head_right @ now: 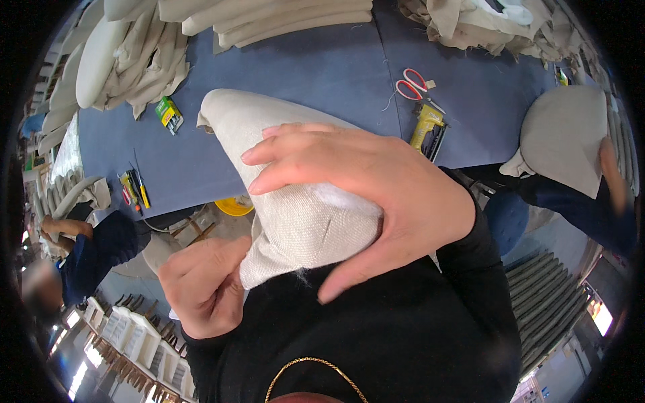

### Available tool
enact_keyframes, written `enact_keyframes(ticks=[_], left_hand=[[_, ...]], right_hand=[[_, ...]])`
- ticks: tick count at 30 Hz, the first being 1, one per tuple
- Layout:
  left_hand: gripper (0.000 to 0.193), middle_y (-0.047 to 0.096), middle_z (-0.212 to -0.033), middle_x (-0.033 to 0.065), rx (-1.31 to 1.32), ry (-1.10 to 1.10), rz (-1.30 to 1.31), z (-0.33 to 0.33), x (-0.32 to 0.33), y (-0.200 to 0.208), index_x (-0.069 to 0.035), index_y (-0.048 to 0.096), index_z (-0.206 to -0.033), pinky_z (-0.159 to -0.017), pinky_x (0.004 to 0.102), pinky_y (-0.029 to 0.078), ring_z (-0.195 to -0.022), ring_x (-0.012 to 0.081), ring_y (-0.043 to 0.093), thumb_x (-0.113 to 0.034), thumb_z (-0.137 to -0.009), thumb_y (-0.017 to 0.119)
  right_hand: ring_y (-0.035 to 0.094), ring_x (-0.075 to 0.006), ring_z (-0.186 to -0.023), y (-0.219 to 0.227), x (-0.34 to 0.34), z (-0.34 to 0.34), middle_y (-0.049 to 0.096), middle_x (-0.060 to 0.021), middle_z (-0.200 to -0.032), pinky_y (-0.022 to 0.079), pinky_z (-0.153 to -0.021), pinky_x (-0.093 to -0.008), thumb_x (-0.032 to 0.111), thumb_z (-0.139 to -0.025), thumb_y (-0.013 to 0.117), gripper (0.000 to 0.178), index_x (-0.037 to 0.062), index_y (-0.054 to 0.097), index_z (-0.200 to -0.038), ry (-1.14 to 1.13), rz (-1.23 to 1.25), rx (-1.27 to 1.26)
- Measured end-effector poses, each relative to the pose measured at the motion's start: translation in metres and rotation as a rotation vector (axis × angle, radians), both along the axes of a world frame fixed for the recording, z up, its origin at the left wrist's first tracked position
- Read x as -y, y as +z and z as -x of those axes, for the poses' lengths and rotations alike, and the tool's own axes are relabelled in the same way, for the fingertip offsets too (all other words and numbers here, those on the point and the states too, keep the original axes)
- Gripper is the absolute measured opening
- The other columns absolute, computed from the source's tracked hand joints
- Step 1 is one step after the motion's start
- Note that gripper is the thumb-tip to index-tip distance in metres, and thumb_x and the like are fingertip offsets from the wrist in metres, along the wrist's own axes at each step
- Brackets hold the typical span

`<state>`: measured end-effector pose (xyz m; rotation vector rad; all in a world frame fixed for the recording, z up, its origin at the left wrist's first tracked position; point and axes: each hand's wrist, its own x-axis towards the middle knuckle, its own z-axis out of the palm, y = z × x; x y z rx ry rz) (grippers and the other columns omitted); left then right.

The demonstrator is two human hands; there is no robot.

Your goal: The person is upholstering a curved furniture component, likely a chair armrest. They use a staple gun to secure white fabric over a foam-covered frame, a screwdriver to tuck and adjust the material, and scissors to trim excess fabric. The process involves repeated cycles of pulling, stapling, and trimming to achieve a smooth finish.

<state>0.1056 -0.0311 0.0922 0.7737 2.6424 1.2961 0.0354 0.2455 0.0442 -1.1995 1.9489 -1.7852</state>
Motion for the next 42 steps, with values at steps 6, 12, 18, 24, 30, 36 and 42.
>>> enact_keyframes(ticks=[6,12,18,24,30,36,42], left_hand=[[0.044,0.068,-0.076,0.0121,-0.013,-0.019,0.020,-0.004,-0.002,0.003,0.008,0.075,-0.110,-0.055,0.0341,0.053,-0.063,0.0273,0.069,0.009,-0.066,0.074],[0.029,0.068,-0.073,0.0106,0.076,-0.002,-0.009,-0.002,0.002,0.004,0.005,0.077,-0.105,-0.052,0.0316,0.050,-0.059,0.0251,0.067,0.008,-0.077,0.075],[0.013,0.066,-0.069,0.0117,0.336,0.062,-0.176,-0.002,0.017,-0.005,-0.001,0.080,-0.101,-0.050,0.0315,0.045,-0.053,0.0234,0.061,0.000,-0.088,0.078],[0.018,0.065,-0.069,0.0108,0.275,0.044,-0.098,-0.002,0.011,-0.001,0.000,0.080,-0.103,-0.050,0.0318,0.045,-0.054,0.0252,0.061,0.002,-0.085,0.079],[0.017,0.063,-0.069,0.0107,0.139,0.089,-0.066,-0.013,-0.001,-0.001,0.003,0.076,-0.092,-0.053,0.0314,0.043,-0.054,0.0263,0.059,-0.009,-0.082,0.084],[0.019,0.064,-0.068,0.0113,0.182,0.106,-0.071,-0.009,-0.001,-0.001,0.004,0.076,-0.088,-0.053,0.0316,0.044,-0.055,0.0263,0.060,-0.012,-0.081,0.084],[0.014,0.062,-0.064,0.0104,0.209,0.088,-0.158,-0.001,0.007,-0.006,0.001,0.079,-0.095,-0.048,0.0330,0.043,-0.050,0.0230,0.058,0.003,-0.081,0.080]], right_hand=[[0.061,-0.0453,-0.136,0.003,0.014,-0.010,0.065,-0.0291,-0.141,0.040,-0.120,-0.0579,0.016,-0.061,0.099,0.078,-0.0028,0.068,-0.130,-0.049,-0.069,0.031],[0.064,-0.0437,-0.133,-0.002,0.009,-0.008,0.067,-0.0310,-0.137,0.039,-0.121,-0.0588,0.013,-0.058,0.095,0.077,-0.0052,0.070,-0.128,-0.046,-0.011,0.056],[0.065,-0.0432,-0.132,-0.006,0.004,-0.010,0.068,-0.0316,-0.134,0.039,-0.121,-0.0601,0.017,-0.057,0.096,0.078,-0.0074,0.070,-0.127,-0.064,0.005,0.041],[0.065,-0.0428,-0.132,-0.008,0.004,-0.014,0.069,-0.0304,-0.134,0.037,-0.122,-0.0603,0.016,-0.057,0.096,0.076,-0.0066,0.071,-0.125,-0.091,0.024,0.063],[0.066,-0.0426,-0.131,-0.001,0.011,-0.018,0.068,-0.0309,-0.134,0.038,-0.121,-0.0590,0.014,-0.058,0.095,0.073,-0.0061,0.071,-0.124,-0.074,-0.044,0.079],[0.067,-0.0429,-0.130,-0.003,0.009,-0.015,0.068,-0.0319,-0.134,0.039,-0.120,-0.0590,0.014,-0.058,0.094,0.074,-0.0071,0.071,-0.125,-0.060,-0.013,0.058],[0.067,-0.0422,-0.130,-0.009,0.007,-0.013,0.069,-0.0307,-0.132,0.040,-0.120,-0.0598,0.013,-0.058,0.093,0.074,-0.0081,0.071,-0.125,-0.085,0.059,0.056]])
